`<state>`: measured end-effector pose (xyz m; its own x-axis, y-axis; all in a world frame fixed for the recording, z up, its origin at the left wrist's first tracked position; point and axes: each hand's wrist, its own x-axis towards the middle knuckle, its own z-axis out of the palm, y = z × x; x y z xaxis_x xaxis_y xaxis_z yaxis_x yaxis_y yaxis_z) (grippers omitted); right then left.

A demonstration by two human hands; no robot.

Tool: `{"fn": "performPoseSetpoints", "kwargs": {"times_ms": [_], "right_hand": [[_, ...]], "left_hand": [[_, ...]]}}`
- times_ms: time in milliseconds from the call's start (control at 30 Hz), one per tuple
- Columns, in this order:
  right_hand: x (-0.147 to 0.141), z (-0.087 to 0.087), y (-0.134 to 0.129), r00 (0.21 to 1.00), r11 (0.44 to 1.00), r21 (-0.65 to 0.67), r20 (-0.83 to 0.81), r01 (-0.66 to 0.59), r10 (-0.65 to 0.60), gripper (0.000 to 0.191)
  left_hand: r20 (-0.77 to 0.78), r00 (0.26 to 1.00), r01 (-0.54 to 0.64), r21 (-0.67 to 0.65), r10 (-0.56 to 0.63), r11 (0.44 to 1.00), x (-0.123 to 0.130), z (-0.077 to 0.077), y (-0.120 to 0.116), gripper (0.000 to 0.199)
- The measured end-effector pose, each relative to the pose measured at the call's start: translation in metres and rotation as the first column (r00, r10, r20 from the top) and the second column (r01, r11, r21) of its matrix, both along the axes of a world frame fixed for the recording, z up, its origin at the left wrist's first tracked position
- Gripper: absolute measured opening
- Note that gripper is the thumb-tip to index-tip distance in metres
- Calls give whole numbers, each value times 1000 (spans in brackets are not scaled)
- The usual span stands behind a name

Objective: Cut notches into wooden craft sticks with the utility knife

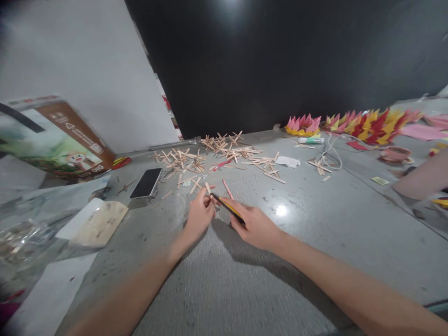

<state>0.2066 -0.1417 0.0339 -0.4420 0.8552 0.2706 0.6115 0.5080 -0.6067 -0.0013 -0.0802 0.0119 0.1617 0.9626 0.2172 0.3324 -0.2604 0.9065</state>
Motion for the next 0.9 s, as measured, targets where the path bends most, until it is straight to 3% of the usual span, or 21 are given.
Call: {"fn": "performPoseSetpoints", "kwargs": {"times_ms": [600,900], "right_hand": [[-2,5,-3,999,998,-56,-32,38,-40,55],[-1,3,-1,997,997,-27,20,78,-78,51]], "left_hand": [[0,995,95,2,-95,995,1,4,-1,32],[-65,996,52,-25,-53,998,3,7,-6,36]]}}
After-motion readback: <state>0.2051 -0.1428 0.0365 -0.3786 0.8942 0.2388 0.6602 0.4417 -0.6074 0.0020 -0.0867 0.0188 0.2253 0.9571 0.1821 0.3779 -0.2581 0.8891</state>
